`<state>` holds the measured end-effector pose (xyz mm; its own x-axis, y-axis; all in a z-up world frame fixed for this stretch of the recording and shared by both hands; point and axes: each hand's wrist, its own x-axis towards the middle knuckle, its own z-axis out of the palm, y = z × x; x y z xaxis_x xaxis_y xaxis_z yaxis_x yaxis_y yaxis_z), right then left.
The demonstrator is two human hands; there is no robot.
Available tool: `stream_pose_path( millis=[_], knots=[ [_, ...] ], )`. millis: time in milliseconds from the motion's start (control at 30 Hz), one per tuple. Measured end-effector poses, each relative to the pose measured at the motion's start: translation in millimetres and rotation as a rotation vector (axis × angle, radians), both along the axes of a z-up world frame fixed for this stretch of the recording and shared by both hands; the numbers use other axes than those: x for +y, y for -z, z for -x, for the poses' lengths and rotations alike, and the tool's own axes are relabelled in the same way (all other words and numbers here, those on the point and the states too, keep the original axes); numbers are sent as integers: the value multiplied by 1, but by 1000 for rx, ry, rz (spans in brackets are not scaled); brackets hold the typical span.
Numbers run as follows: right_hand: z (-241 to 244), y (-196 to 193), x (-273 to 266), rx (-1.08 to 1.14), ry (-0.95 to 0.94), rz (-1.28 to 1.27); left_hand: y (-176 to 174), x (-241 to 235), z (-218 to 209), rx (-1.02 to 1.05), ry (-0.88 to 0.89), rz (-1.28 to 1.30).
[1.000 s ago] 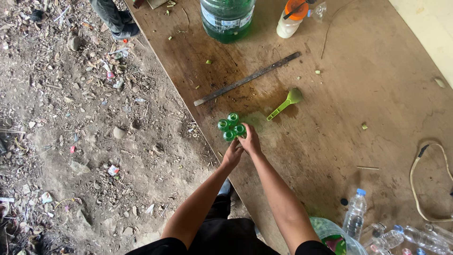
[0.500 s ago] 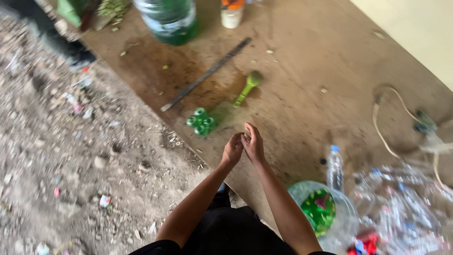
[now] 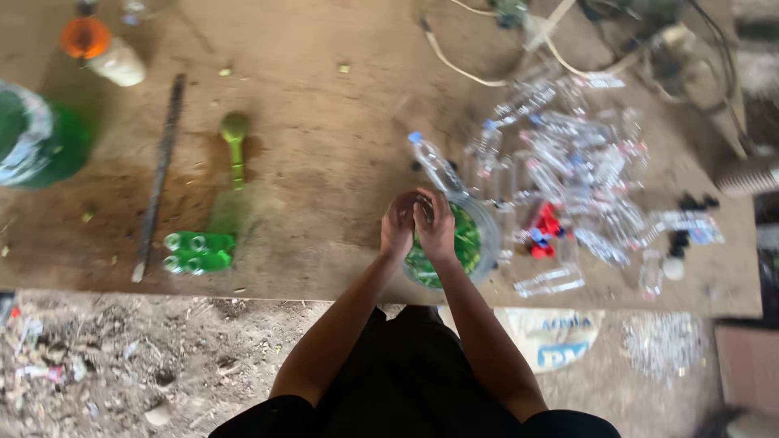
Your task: The person pours a green liquid from a large bottle into small plastic bottles using a funnel. The person places the filled bottles on the table and repeats the process with several bottles.
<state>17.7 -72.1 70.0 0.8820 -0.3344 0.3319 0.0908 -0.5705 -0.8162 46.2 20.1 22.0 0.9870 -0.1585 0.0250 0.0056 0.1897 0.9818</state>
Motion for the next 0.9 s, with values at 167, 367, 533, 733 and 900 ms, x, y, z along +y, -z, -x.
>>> stream_pose_path(
  millis=[167, 367, 533, 733, 900],
  knots=[
    [55, -14, -71, -40, 147, -99, -7, -79, 35, -8, 171, -108],
    [118, -10, -145, -13, 368, -164, -8, -164, 83, -2, 402, -105],
    [166, -1, -195, 7, 465, -251, 1, -225, 120, 4, 559, -70],
    [202, 19, -241, 35, 528, -337, 36, -273, 149, -97, 634, -148],
    [216, 56, -269, 133, 625, -238, 87, -294, 160, 42, 697, -208]
  ],
)
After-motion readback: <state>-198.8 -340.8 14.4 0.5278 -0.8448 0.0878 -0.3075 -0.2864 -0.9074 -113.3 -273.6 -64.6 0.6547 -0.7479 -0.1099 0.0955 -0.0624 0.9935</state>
